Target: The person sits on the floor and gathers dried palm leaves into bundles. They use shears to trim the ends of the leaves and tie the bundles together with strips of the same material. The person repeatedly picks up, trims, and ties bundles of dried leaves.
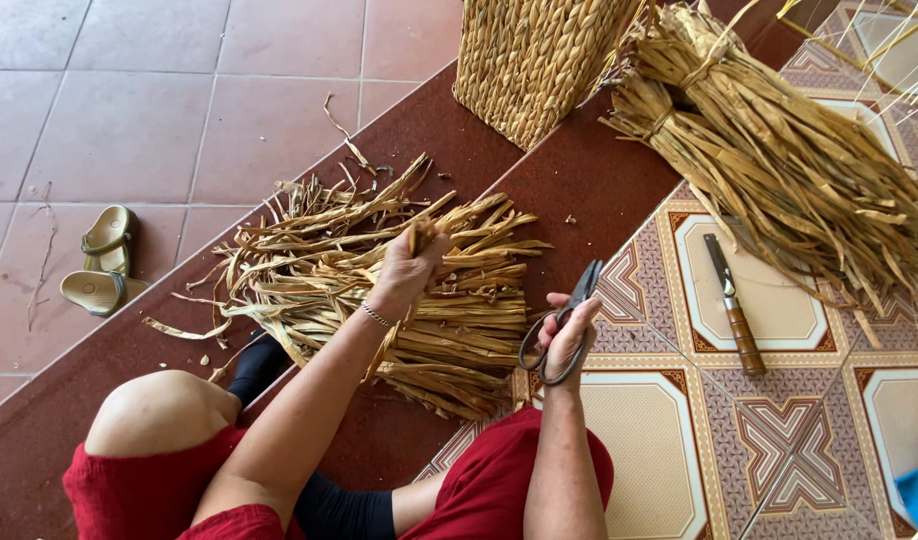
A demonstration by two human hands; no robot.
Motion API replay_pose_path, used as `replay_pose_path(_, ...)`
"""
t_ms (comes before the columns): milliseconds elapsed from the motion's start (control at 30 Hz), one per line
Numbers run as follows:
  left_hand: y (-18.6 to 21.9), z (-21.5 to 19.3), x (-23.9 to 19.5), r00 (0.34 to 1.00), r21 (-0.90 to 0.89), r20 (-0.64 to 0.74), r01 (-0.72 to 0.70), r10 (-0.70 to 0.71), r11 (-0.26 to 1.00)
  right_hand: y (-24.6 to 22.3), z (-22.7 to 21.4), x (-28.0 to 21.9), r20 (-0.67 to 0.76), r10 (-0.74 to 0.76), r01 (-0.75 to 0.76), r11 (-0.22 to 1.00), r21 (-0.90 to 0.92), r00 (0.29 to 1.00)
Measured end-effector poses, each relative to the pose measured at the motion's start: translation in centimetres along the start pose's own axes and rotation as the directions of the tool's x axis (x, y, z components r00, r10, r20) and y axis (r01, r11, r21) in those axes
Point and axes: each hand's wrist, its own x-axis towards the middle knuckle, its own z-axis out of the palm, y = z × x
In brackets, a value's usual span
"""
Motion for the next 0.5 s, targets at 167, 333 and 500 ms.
replay_pose_path(167, -2.8, 3.2, 1.1, 0.974, 0.851, 0.187, -0.097, -0.126, 0.516, -0.9, 0.4, -0.1, -0.031, 0.096, -0.093, 0.993, 0.070, 0.995)
replay_pose_path(333, -8.5, 5.9, 0.1, 0.936, 0.943, 0.314, -0.288, -0.157, 0.167, -0.9, 0.0, 0.1, -0.036, 0.039, -0.036, 0.996, 0.087, 0.999)
replay_pose_path(500, -11.3, 6.9, 1.1, 0.911, 0.913, 0.406, -0.408, -0.078, -0.019, -0.7, -0.3, 0.1, -0.039, 0.013, -0.009, 0.995, 0.095, 0.999)
